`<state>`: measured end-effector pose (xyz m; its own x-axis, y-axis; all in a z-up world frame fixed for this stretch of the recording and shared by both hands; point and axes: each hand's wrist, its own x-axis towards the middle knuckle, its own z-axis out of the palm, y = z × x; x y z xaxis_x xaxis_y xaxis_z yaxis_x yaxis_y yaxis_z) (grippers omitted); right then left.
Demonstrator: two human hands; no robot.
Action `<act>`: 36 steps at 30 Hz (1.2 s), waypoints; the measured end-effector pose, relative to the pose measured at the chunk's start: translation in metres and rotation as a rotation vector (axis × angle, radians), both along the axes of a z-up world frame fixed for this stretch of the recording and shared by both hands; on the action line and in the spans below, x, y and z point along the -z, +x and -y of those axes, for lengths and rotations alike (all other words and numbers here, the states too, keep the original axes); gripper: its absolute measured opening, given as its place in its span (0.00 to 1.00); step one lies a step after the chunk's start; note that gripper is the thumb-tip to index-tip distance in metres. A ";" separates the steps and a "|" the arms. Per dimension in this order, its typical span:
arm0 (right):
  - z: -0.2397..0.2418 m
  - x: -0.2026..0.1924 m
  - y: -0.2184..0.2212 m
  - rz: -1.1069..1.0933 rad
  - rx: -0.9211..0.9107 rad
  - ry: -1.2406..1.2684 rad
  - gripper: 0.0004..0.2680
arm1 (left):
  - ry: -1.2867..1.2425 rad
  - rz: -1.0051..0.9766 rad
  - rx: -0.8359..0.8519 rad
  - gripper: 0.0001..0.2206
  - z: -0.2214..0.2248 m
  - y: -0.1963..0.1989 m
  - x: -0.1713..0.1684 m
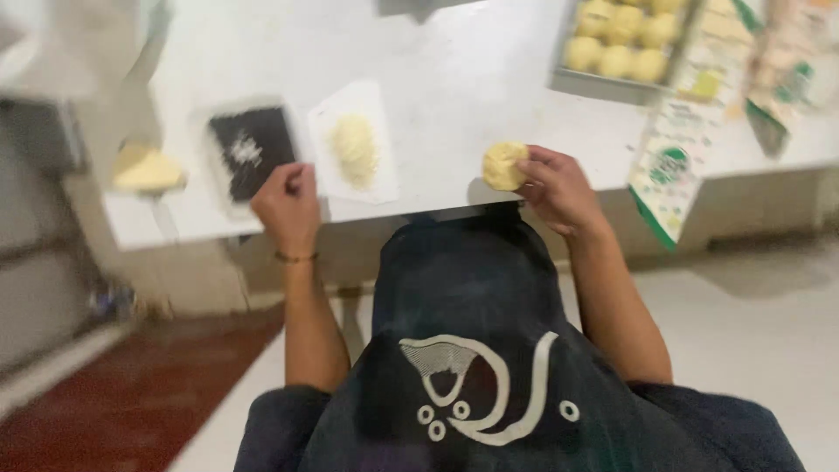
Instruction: Shaping dough into small balls and arranging them in a baking tray
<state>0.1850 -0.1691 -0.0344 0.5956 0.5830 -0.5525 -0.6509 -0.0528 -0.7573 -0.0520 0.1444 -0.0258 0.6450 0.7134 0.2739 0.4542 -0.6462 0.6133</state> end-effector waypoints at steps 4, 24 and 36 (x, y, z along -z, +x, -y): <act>0.014 -0.014 -0.015 -0.034 0.202 0.075 0.12 | -0.301 0.055 0.158 0.13 0.024 0.061 -0.024; 0.354 0.002 0.009 -0.016 0.975 0.068 0.12 | -0.243 -0.079 0.794 0.24 0.363 0.446 0.080; 0.406 0.022 0.120 -0.131 0.791 0.187 0.11 | -0.006 -0.788 0.078 0.50 0.409 0.533 0.071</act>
<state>0.3047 -0.5752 -0.0566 0.8064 0.1078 -0.5815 -0.5268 0.5778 -0.6234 0.4813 -0.2643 -0.0970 0.6955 0.6581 -0.2884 0.7098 -0.6917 0.1333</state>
